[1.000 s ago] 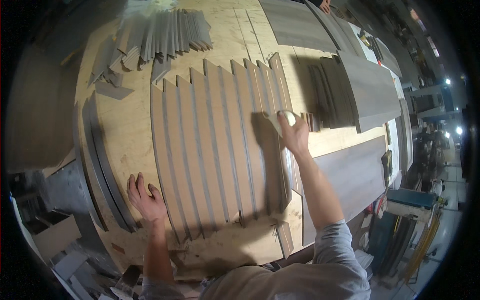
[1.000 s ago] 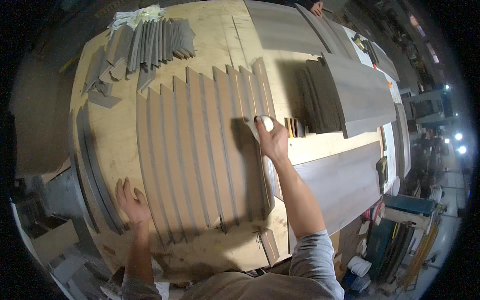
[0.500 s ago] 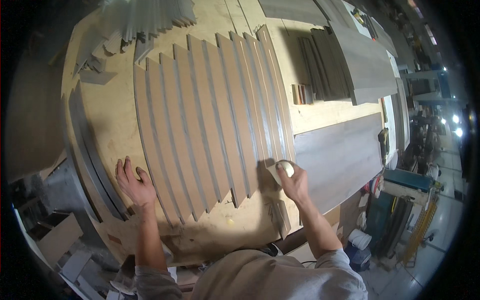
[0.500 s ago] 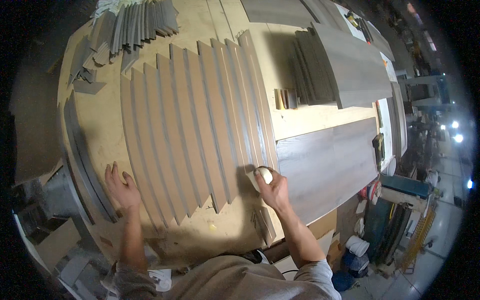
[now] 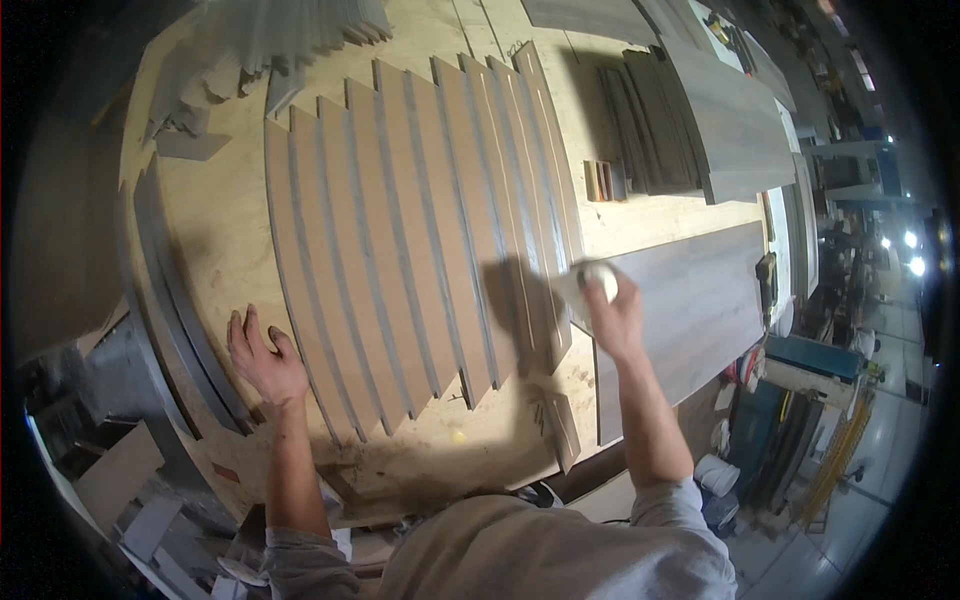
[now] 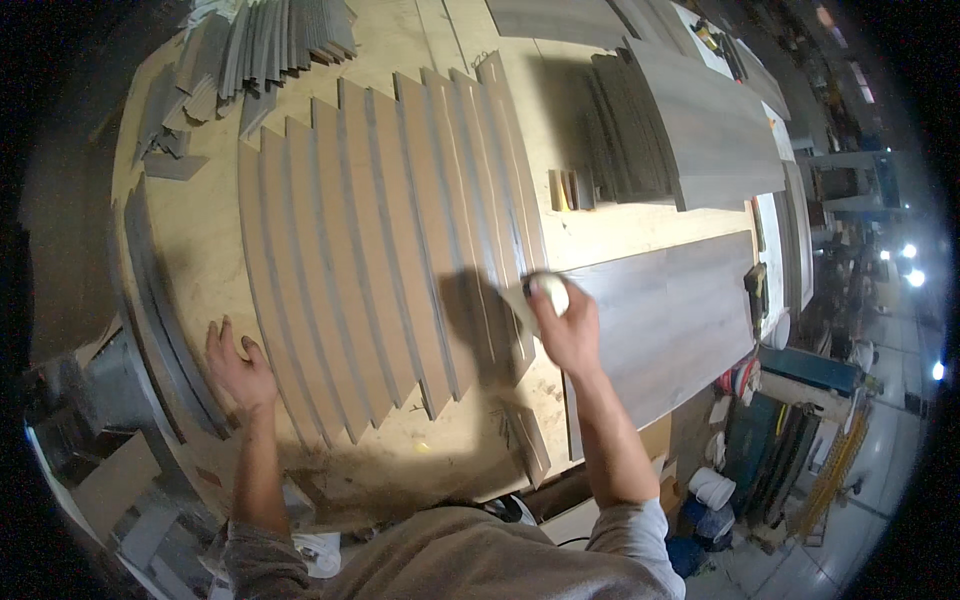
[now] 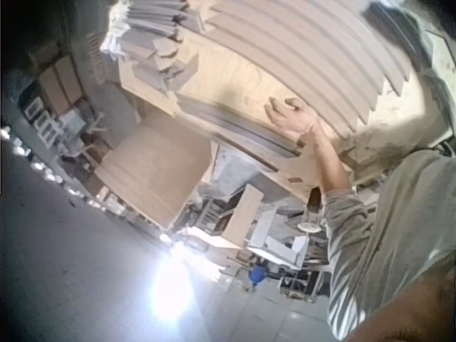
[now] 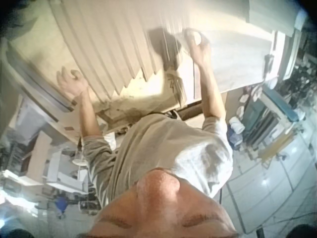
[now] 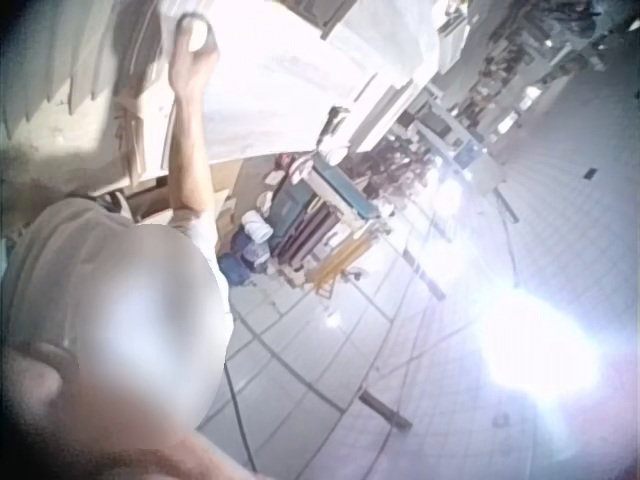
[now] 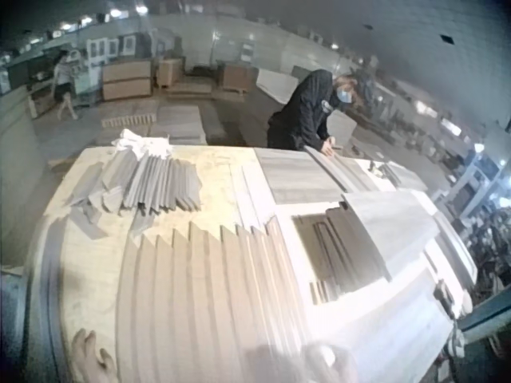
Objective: Applying glue to wooden slats and arranging them onto a panel in a furniture manufacturing facility.
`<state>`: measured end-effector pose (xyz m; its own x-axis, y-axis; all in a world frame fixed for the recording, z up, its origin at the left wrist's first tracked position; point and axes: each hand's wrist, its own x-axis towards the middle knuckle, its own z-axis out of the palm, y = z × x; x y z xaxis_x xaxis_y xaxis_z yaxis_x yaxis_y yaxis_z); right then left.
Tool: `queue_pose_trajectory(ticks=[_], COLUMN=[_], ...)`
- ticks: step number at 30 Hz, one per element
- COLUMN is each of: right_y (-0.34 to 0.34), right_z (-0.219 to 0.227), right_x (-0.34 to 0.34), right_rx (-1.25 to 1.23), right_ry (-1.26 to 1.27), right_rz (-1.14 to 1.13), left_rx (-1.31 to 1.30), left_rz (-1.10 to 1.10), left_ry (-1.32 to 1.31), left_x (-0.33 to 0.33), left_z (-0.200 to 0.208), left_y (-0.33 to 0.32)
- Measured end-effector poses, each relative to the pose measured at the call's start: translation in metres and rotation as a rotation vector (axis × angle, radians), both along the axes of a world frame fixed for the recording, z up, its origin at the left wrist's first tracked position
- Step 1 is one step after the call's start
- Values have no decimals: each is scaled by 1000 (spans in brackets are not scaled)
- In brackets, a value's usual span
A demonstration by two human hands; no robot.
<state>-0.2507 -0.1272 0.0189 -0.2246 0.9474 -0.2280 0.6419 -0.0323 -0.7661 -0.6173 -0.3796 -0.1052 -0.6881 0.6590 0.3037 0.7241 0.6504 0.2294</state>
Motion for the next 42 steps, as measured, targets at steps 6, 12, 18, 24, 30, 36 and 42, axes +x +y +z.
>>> queue_pose_trajectory(ticks=[6,12,18,24,30,36,42], right_y=[102,185,227,210,153,88,23], right_z=[-29,-69,-93,-84,-59,-56,-48], right_x=[-102,-180,-210,-206,-166,-120,-72], right_rx=[102,158,259,238,154,124,-19], right_ry=[33,62,-29,-51,26,11,-53], right_rz=[41,40,42,3,32,10,6], left_rx=[11,2,-9,-13,-2,-12,11], left_rz=[-11,39,51,48,45,39,36], left_ry=[-19,-29,-71,-102,-70,-38,-39], left_x=[2,4,2,3,5,4,4], left_z=[-2,3,8,7,4,4,0], left_y=[1,2,5,5,6,4,3])
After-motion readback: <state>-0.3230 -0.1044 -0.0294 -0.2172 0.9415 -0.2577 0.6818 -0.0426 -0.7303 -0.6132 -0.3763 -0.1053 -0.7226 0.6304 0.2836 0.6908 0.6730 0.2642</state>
